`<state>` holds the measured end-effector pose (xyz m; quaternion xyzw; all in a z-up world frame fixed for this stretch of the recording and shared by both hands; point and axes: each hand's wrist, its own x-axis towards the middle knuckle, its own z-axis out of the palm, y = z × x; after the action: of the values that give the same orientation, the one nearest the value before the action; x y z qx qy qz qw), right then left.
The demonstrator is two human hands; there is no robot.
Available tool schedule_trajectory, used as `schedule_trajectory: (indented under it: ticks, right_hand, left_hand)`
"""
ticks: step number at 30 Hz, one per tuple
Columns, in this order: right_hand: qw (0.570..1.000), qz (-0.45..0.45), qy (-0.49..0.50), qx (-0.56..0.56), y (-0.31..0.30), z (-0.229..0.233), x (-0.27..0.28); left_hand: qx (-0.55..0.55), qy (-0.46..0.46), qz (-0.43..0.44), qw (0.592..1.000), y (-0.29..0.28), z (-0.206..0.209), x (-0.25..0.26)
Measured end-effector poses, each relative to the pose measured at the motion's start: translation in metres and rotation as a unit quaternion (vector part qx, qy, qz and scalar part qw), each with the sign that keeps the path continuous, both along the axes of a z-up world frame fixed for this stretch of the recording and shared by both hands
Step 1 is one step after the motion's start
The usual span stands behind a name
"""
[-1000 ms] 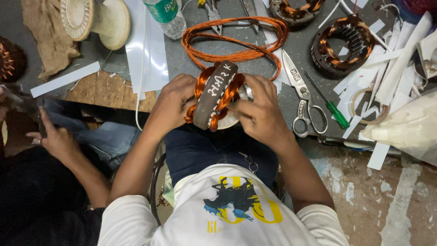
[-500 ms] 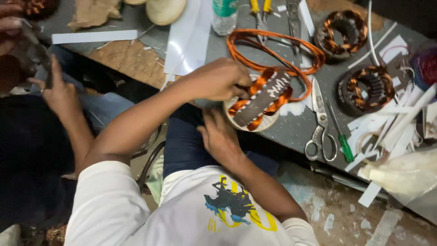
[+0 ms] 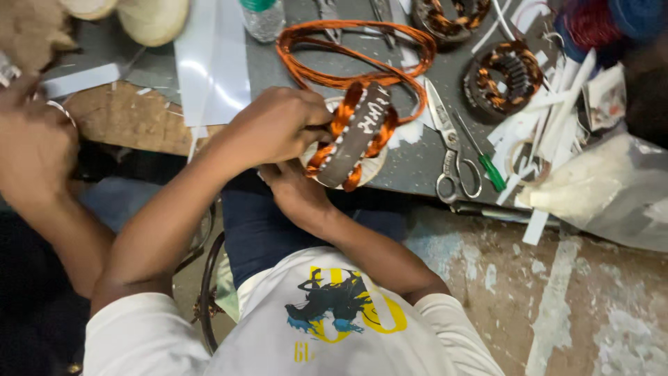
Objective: The person winds copper wire around a toroidal core, adjusts the coil, and secures it with a thin wire. They handle multiple cores and use a spool of copper wire throughout the process.
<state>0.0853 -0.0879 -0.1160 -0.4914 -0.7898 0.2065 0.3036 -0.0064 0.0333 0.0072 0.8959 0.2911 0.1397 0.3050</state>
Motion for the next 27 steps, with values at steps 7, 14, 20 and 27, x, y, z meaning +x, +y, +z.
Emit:
schedule_trajectory:
  ticks: [7,14,20,27]
  right_hand:
    - [0.977,0.125,0.160,-0.060,-0.055,0.043,0.079]
    - [0.936,-0.145,0.274,-0.165,-0.073,0.047,0.168]
    - [0.845,-0.235,0.446,-0.176,-0.059,0.033,0.174]
    - [0.889,-0.201,0.391,-0.125,-0.060,0.045,0.169]
  left_hand:
    - [0.000,-0.050,0.059,0.997,-0.018,0.015,0.005]
    - [-0.024,0.001,0.111,0.994,-0.026,0.011,0.005]
    - [-0.048,0.002,0.140,0.989,-0.029,0.008,0.007]
    - [-0.036,0.011,0.145,0.989,-0.031,0.009,0.006]
